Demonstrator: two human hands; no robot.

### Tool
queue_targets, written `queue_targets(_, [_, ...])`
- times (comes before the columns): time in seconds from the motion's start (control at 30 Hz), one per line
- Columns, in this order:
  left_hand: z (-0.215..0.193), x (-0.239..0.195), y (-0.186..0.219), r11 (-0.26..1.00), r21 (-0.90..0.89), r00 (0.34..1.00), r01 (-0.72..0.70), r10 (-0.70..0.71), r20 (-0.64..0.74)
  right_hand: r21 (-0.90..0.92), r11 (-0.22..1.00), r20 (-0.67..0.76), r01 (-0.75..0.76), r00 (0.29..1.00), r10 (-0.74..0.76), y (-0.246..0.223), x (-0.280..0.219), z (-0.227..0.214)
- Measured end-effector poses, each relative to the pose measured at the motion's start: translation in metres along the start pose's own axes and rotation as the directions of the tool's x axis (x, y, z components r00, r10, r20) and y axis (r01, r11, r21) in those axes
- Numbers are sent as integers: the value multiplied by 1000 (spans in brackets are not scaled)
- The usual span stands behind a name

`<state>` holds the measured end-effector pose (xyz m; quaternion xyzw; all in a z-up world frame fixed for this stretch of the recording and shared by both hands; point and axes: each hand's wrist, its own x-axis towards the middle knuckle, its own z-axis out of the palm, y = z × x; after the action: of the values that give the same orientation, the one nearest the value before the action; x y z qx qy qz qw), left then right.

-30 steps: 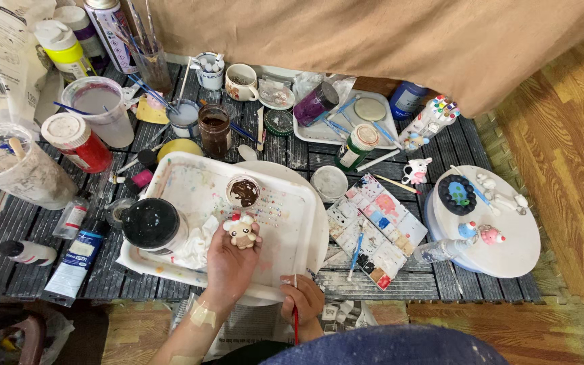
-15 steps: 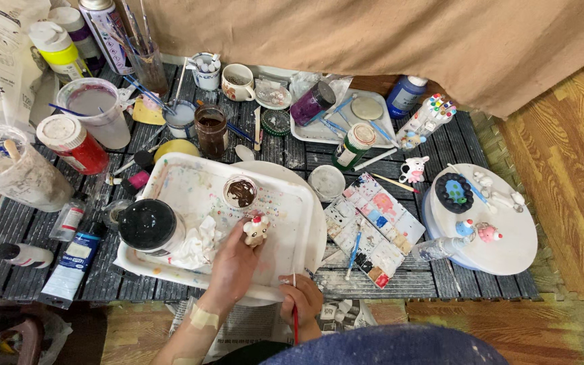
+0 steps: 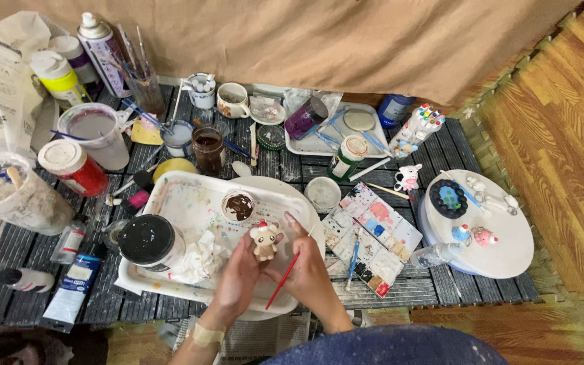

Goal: The person paints a small figurine using a fine brush, repeatedly dipping it into paint containers and applying color to the figurine's details. The person also uses a sponge to dab paint onto a palette.

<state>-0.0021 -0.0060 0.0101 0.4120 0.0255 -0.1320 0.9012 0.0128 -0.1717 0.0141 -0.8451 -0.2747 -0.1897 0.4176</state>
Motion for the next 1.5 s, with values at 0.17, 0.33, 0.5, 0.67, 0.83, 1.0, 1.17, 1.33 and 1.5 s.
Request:
queue_targets(0.17, [-1, -1, -3, 996, 89, 1000, 4, -5, 8, 48, 980, 92, -195, 977, 190, -6, 13, -20])
queue_targets(0.33, [-9, -1, -15, 999, 39, 998, -39, 37, 40, 202, 952, 134, -232, 969, 207, -12, 11, -14])
queue_targets(0.5, [-14, 0, -18, 1000, 6, 1000, 9, -9, 12, 302, 916, 194, -266, 957, 214, -5, 2, -3])
queue_targets(0.67, [-14, -2, -10, 994, 42, 995, 98, -96, -40, 273, 917, 239, -291, 944, 229, 5, -4, 2])
queue_targets(0.83, [-21, 4, -6, 977, 152, 989, 149, -145, -34, 280, 902, 219, -329, 937, 274, 7, -5, 6])
queue_targets(1.0, [-36, 4, -6, 967, 253, 999, 32, -35, 11, 359, 871, 244, -336, 934, 260, 13, -1, 3])
queue_targets(1.17, [-51, 12, -5, 993, 89, 995, 79, -73, -68, 362, 850, 360, -382, 899, 251, 9, 4, -7])
queue_targets(1.33, [-58, 24, -1, 994, 46, 992, 96, -92, -84, 75, 923, 412, -378, 854, 317, -4, 11, -12])
queue_targets(1.5, [-56, 28, 3, 999, 32, 999, 32, -31, -32, 108, 925, 383, -363, 874, 299, -7, 14, -12])
